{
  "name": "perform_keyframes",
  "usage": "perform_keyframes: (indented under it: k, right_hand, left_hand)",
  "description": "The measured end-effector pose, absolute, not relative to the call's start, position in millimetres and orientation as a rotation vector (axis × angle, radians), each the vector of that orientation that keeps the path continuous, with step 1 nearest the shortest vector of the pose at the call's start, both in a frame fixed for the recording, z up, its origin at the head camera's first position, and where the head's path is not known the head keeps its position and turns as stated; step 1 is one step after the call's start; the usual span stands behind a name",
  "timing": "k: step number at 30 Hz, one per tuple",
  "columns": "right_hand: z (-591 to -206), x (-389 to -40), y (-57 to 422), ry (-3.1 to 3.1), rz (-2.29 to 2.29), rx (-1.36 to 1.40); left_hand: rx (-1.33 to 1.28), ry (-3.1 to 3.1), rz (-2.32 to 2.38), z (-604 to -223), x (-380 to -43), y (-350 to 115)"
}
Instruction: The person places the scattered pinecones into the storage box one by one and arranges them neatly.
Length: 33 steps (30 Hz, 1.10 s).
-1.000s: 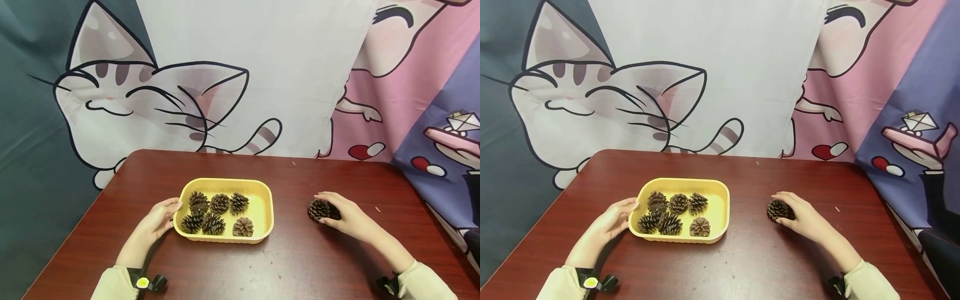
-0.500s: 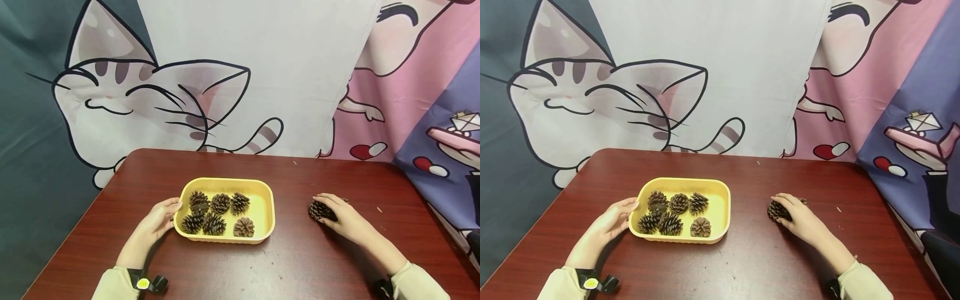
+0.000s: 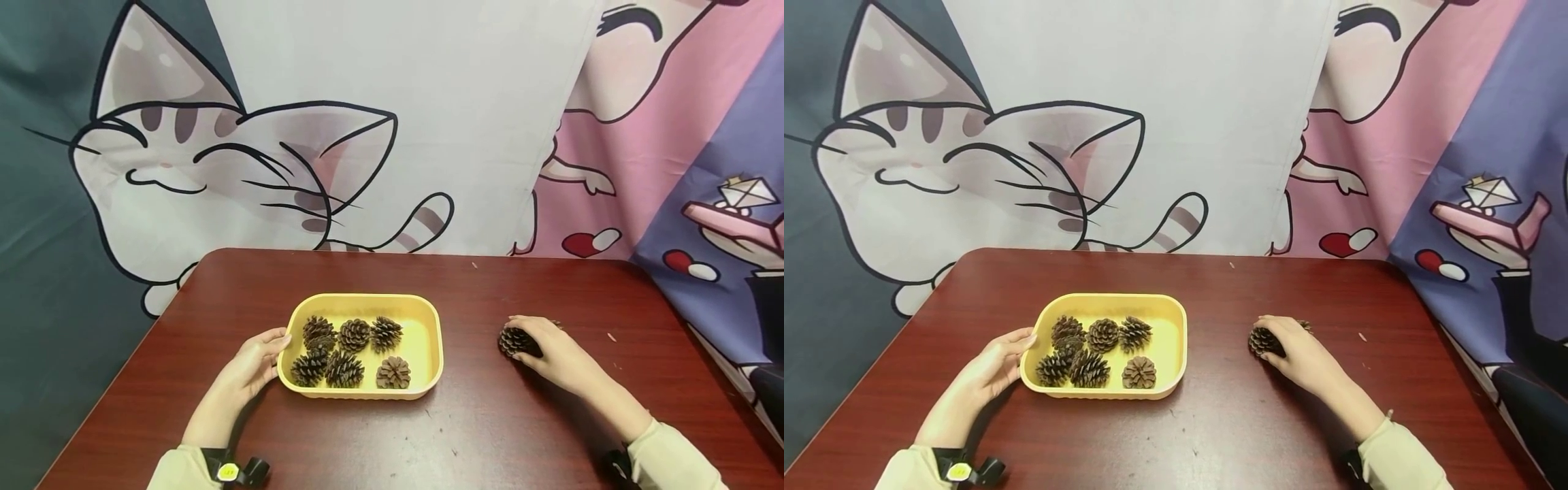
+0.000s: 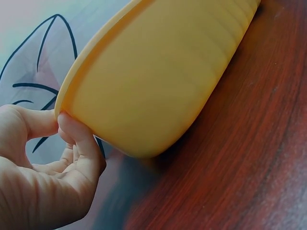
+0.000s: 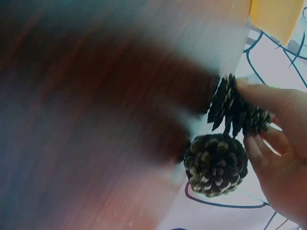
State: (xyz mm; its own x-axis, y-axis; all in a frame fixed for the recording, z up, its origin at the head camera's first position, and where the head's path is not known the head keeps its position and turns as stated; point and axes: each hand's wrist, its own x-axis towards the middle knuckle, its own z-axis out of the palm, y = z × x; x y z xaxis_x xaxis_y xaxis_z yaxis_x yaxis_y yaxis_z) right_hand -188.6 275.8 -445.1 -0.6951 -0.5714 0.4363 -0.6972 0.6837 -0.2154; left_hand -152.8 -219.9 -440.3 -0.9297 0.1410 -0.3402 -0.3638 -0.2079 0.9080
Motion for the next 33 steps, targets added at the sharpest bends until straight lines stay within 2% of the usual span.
perform_keyframes:
  k: [17,27,33]
  right_hand:
    - [-434,-183,267,-2.548,0.62,0.887]
    - [-412,-184,232,-2.482,0.794,0.785]
    - [-405,-181,205,-2.505,0.9,0.82]
  left_hand:
    - [-0.266,1.728,2.216,-441,-151,-218]
    - [-0.262,1.777,2.188,-440,-150,-223]
    - [-0.258,1.757,2.201,-441,-151,-221]
